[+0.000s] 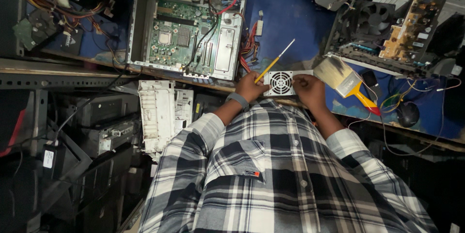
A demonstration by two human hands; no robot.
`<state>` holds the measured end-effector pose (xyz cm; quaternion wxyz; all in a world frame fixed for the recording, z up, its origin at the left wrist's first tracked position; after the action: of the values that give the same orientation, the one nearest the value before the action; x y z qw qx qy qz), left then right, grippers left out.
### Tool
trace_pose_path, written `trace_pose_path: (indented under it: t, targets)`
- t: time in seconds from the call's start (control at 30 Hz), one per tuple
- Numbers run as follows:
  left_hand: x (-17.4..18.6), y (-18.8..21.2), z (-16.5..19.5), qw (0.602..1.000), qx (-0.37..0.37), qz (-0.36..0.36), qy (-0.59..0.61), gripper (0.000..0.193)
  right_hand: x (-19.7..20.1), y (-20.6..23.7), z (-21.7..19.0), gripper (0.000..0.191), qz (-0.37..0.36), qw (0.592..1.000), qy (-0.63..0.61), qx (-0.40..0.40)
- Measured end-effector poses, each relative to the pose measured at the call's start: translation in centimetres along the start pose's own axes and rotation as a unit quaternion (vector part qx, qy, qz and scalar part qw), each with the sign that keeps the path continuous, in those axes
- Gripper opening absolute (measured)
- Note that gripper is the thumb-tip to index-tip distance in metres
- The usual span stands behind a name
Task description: The person uses a yellow screwdriver to unscrew a white computer power supply unit on a cluttered workbench. They then flip the unit over to inspect the fan side and continue to manipulate it with the screwdriver.
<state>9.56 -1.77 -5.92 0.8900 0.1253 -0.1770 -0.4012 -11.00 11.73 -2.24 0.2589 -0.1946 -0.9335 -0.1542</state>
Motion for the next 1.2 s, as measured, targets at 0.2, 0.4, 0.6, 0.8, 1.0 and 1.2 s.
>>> trace_pose_path:
  t: [0.2,0.4,0.6,0.8,1.0,1.2]
  targets:
    - [0.08,0.05,0.05,1.000,0.007,0.003,-0.017,0.041,-0.07,0.09,0.11,0.020,0.009,1.000,-0.008,0.001]
    - [0.04,-0.05,0.06,1.000,0.018,-0.004,-0.005,0.042,0.08,0.12,0.11,0.022,0.000,1.000,0.002,0.019]
    - [-0.05,-0.14,-0.19,0.999,0.025,-0.013,0.017,0.042,-0.05,-0.01,0.32,0.023,-0.001,1.000,-0.001,-0.005]
    - [-0.08,-0.21,-0.33,0.999,0.023,-0.015,0.018,0.041,0.00,0.11,0.04,0.021,-0.001,1.000,-0.016,0.000]
    - [-0.04,-0.15,-0.05,1.000,0.022,-0.008,0.014,0.042,0.05,0.09,-0.16,0.020,0.007,1.000,0.016,0.010]
    - [0.12,0.10,0.42,1.000,0.017,-0.003,0.014,0.041,-0.06,0.11,0.05,0.020,0.013,1.000,0.011,0.019]
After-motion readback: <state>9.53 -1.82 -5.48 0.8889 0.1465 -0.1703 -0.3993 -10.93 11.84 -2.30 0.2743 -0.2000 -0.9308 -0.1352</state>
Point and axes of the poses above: each hand's wrist, its own y-axis away from the middle knuckle, its own x-axis out of the back of the hand, z = x × y, the point moved 1 cm from there along -y, towards the middle knuckle, and after that the axes turned 7 degrees about -z, right-handed, at the moved point
